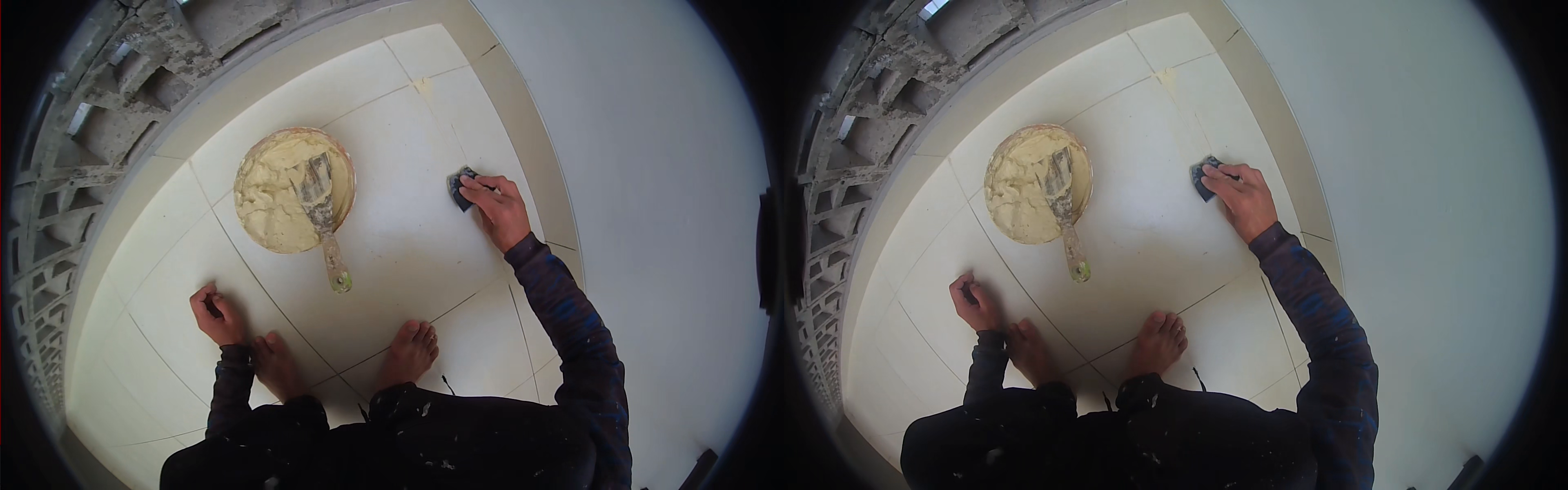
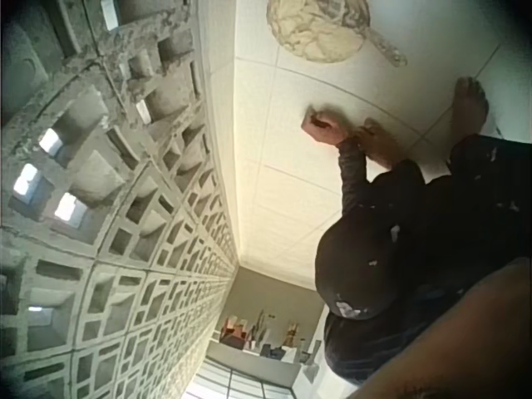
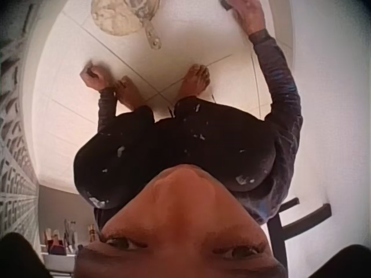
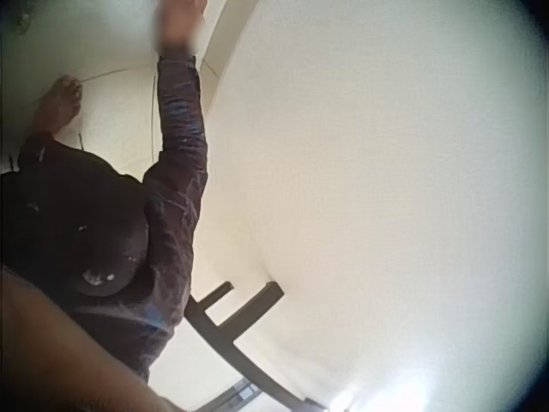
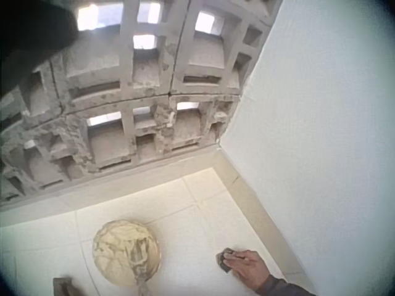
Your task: The person applies grout to the gaps between floor tiles using a small tool and by hand, repeatedly taking material from a bowl and smoothing it into the seams.
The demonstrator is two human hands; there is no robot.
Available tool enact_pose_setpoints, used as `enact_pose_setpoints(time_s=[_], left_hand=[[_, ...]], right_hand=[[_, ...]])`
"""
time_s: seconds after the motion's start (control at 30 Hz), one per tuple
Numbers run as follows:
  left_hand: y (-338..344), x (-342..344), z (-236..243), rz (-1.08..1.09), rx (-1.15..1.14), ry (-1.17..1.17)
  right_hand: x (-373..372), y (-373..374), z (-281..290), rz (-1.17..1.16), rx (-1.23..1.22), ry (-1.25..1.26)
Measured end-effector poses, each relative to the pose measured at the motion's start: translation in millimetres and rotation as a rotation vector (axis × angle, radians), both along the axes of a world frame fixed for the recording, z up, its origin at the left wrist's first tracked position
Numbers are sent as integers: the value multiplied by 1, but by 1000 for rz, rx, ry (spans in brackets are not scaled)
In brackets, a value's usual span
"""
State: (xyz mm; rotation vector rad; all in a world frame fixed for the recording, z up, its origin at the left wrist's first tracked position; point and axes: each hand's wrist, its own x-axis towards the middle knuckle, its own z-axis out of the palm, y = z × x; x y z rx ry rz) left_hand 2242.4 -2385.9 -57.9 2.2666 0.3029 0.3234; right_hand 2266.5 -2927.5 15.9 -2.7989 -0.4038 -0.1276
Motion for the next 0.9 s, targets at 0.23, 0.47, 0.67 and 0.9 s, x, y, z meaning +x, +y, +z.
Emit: enact_pose_setpoints(time_s=[0.23, 0.47, 0.67, 0.9], left_hand=[[8, 1, -1, -20, -1, -9], [5, 0, -3, -40, 58, 18], [-4, 3, 7, -7, 92, -29], [5, -1, -11, -9, 45, -37]], right_hand=[[20, 5, 36, -174, 226, 75], [209, 15, -3, -76, 182, -162], [191, 6, -16, 108, 102, -103], [68, -20, 0, 146, 83, 38]])
